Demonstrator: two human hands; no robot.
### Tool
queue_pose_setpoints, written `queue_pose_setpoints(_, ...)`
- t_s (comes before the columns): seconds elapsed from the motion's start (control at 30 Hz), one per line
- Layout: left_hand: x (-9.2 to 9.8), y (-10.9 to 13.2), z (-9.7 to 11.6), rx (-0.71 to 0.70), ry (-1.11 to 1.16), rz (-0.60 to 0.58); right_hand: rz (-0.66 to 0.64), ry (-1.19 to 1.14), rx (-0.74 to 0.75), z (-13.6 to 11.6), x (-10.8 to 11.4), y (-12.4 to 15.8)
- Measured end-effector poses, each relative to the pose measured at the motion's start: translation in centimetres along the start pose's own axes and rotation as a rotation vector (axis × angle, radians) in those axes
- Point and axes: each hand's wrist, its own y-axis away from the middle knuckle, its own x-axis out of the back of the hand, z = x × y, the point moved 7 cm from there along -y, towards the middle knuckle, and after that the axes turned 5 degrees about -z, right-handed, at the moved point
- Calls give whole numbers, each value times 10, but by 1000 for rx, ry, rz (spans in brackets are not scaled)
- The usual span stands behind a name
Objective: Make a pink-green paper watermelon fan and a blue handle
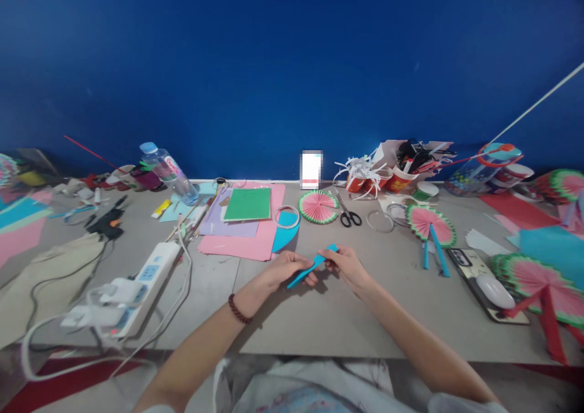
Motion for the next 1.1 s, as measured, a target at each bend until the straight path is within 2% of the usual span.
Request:
queue_pose_setpoints(0.53, 8, -7, -5, -54, -47, 95, -10, 32, 22, 5, 2, -4)
queue_pose_setpoints(0.7, 9, -6, -1, -104, -30, 172, -106, -36, 51, 3, -11, -2)
queue_pose_setpoints(0.8, 7, -6, 0, -123, -31, 163, -149, 54, 53, 4, -17, 1)
queue_pose_setpoints(0.93, 3, -6, 0, -149, -38, 131, -72, 143, 99, 3, -12, 2)
queue_pose_setpoints(1.1, 0, -5, -1, -131, -35, 98, 27, 109, 208, -3, 0, -2)
